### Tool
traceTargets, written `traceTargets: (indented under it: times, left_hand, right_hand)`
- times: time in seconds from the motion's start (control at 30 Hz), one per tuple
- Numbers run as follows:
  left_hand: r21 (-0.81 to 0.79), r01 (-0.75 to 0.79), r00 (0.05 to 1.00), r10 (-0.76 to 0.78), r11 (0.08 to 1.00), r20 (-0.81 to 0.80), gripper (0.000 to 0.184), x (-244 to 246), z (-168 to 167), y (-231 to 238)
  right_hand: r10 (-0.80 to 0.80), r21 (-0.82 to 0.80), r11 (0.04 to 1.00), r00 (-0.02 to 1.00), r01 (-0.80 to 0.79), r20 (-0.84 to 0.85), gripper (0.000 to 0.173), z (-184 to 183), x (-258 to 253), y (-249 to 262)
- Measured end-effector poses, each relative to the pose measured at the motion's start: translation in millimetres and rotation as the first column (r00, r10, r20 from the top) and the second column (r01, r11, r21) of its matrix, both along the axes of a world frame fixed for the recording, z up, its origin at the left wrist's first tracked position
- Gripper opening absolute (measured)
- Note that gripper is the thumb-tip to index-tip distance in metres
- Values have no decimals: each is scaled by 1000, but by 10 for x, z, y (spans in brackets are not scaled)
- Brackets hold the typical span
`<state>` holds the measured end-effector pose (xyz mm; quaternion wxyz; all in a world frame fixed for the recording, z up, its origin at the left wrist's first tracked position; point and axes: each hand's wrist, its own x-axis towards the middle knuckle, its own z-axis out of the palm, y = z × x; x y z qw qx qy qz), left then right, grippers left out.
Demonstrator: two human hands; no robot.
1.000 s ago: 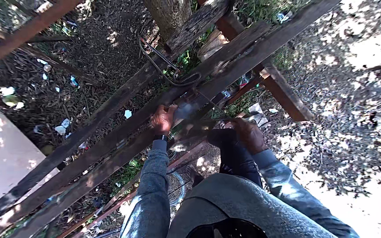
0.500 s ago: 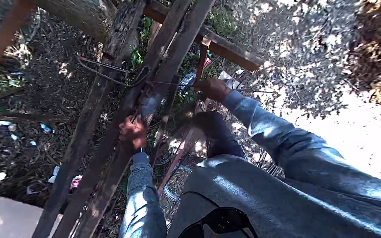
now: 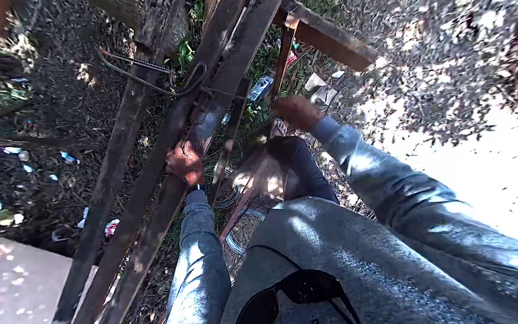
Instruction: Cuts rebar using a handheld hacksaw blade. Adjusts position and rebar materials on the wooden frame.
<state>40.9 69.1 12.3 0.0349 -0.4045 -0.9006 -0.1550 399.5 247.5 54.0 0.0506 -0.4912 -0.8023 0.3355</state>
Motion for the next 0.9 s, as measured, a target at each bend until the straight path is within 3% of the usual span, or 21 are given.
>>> traceTargets:
  times: [0.1, 0.2, 0.3, 0.43, 0.53, 0.63, 0.8, 0.9]
  left_hand:
    - [-17, 24, 1000, -24, 1000, 12, 51, 48, 22, -59]
    - [-34, 2, 1000, -2, 999, -6, 55, 22, -7, -31]
    - [-43, -19, 1000, 18, 999, -18, 56, 0, -10, 47]
    - [-41, -33, 999, 32, 999, -27, 54, 93, 46, 85]
    - [-56, -31, 998, 27, 998, -60, 55, 42, -4, 92]
    - [-47, -14, 995, 9, 999, -98, 55, -34, -101, 73]
    - [-37, -15, 996, 12, 999, -88, 53, 87, 45, 100]
    - [-8, -6, 992, 5, 1000, -128, 50, 66, 20, 110]
  right_hand:
    - [-145, -211, 973, 960, 95, -238, 34, -315, -408, -822]
    - [-239, -341, 933, 906, 115, -349, 34, -359, -623, -1075]
    - [-217, -291, 949, 920, 121, -327, 35, -229, -257, -910]
    - [-373, -173, 927, 870, 333, -321, 36, -192, 707, -867]
    - [-603, -331, 788, 758, 519, -247, 36, -466, 1398, -1154]
    - [-797, -523, 545, 599, 655, -80, 34, -1000, 1869, -1710]
    - [-943, -709, 134, 310, 693, 124, 35, -1494, 1991, -2385]
    - [-965, -727, 60, 227, 684, 134, 35, -1605, 2010, -2421]
